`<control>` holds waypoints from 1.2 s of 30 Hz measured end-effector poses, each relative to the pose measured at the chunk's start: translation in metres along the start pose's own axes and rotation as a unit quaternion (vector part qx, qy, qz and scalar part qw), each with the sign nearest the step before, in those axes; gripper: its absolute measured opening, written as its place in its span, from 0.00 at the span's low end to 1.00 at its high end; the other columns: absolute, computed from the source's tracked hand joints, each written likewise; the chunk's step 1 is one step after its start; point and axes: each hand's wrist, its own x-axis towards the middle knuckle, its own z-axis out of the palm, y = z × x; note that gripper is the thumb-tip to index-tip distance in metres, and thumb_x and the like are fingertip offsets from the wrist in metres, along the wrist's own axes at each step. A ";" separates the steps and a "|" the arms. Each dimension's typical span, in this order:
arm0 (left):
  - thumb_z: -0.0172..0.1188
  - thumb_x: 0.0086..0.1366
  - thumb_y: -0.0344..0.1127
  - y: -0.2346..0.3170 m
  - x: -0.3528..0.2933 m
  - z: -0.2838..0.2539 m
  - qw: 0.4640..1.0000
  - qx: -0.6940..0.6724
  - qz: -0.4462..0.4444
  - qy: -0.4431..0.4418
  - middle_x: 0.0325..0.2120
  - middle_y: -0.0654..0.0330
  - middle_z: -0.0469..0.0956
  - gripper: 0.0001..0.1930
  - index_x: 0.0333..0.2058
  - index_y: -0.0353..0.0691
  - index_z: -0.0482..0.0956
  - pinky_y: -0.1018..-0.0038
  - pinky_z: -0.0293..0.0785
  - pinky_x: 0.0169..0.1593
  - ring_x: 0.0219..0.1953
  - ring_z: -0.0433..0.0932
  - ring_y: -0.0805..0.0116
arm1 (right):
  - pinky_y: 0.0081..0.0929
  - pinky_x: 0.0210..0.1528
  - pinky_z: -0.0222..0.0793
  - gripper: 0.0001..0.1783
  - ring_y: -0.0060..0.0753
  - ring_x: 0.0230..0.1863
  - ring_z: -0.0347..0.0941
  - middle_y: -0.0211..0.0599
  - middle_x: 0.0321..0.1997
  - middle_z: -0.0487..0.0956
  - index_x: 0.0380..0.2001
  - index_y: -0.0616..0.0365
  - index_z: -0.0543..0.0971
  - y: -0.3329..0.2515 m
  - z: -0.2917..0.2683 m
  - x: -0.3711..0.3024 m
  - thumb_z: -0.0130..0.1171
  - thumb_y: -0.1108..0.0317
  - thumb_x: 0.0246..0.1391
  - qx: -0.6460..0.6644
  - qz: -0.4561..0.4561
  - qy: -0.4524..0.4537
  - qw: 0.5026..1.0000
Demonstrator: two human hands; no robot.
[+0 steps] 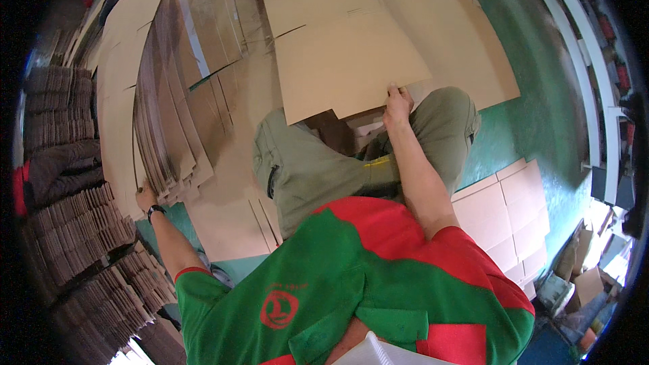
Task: The person sits on the floor and repeatedly picks up flat cardboard pieces from a nearby pile, aligns them, and places them onto a growing stack in front of them. The person occasionally pauses to adjust their position or wipe their face before resuming the stacking.
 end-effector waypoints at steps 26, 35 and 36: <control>0.63 0.55 0.59 0.043 -0.023 -0.028 0.998 0.005 -0.063 0.020 0.62 0.43 0.64 0.43 0.64 0.44 0.63 0.48 0.63 0.63 0.62 0.65 0.39 | 0.57 0.65 0.61 0.51 0.56 0.69 0.57 0.49 0.76 0.46 0.73 0.47 0.39 -0.011 -0.004 0.006 0.57 0.47 0.59 -0.256 0.024 0.057 0.965; 0.60 0.61 0.54 0.069 -0.062 0.002 0.990 0.054 0.124 0.029 0.61 0.37 0.63 0.33 0.61 0.45 0.69 0.47 0.61 0.63 0.62 0.63 0.36 | 0.51 0.71 0.52 0.45 0.58 0.73 0.50 0.57 0.75 0.47 0.71 0.58 0.50 -0.022 0.009 0.002 0.56 0.47 0.61 -0.273 -0.225 0.121 0.928; 0.61 0.61 0.54 0.069 -0.071 0.004 0.983 0.081 0.159 0.032 0.60 0.36 0.63 0.31 0.59 0.44 0.72 0.47 0.61 0.63 0.62 0.63 0.36 | 0.49 0.72 0.50 0.44 0.58 0.73 0.49 0.57 0.75 0.47 0.71 0.60 0.51 -0.020 0.004 0.004 0.56 0.48 0.62 -0.381 -0.294 0.116 0.869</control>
